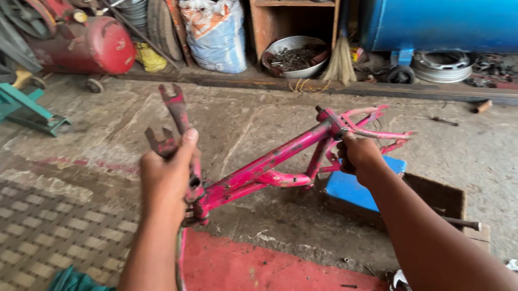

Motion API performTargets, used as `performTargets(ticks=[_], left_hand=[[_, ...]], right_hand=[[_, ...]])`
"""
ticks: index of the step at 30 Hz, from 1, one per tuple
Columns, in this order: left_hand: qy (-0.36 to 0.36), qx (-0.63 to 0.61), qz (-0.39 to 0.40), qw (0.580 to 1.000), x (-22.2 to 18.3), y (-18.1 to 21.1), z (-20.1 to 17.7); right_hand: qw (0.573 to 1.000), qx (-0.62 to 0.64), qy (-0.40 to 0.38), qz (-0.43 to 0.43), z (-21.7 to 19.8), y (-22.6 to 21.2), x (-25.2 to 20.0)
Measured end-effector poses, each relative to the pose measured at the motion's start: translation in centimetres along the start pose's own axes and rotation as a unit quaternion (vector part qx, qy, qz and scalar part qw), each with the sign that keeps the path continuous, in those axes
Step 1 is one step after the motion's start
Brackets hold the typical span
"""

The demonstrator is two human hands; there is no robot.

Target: The person manipulates a pink bicycle frame and its chain, using a hammer and a wrench to work on the chain links and then placing the frame onto a stand.

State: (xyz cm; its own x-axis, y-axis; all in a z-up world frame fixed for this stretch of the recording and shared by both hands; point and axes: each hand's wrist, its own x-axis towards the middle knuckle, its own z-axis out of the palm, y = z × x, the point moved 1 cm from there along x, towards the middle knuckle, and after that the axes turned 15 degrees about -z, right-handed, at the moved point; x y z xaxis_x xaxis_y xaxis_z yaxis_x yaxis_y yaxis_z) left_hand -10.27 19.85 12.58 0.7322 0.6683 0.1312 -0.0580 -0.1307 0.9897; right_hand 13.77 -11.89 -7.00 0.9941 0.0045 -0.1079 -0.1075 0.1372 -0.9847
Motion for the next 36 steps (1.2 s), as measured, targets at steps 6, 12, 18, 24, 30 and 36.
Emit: performTargets(ticks=[6,12,18,24,30,36], left_hand=[[0.083,-0.175,0.068,0.979,4.0,1.8,-1.1],[0.066,-0.294,0.075,0.95,3.2,6.6,-0.8],[0.029,-0.3,0.08,0.95,2.7,4.3,4.9],[0.015,-0.305,0.048,0.951,4.4,-0.3,7.8],[-0.009,-0.345,-0.045,0.937,6.5,-2.8,5.3],[-0.063,-0.271,-0.071,0.958,6.3,-3.5,4.3]], right_hand=[[0.991,0.086,-0.017,-0.099,3.5,-9.4,-3.0],[0.971,0.055,-0.002,-0.234,1.7,-19.5,-9.9],[0.972,0.061,0.058,-0.221,-4.5,-18.2,-11.5],[0.981,-0.015,0.045,-0.189,-7.1,-15.4,-9.5],[0.958,-0.182,0.009,-0.221,-4.8,-14.7,-9.9],[0.953,-0.178,0.029,-0.244,-3.2,-15.1,-11.2]])
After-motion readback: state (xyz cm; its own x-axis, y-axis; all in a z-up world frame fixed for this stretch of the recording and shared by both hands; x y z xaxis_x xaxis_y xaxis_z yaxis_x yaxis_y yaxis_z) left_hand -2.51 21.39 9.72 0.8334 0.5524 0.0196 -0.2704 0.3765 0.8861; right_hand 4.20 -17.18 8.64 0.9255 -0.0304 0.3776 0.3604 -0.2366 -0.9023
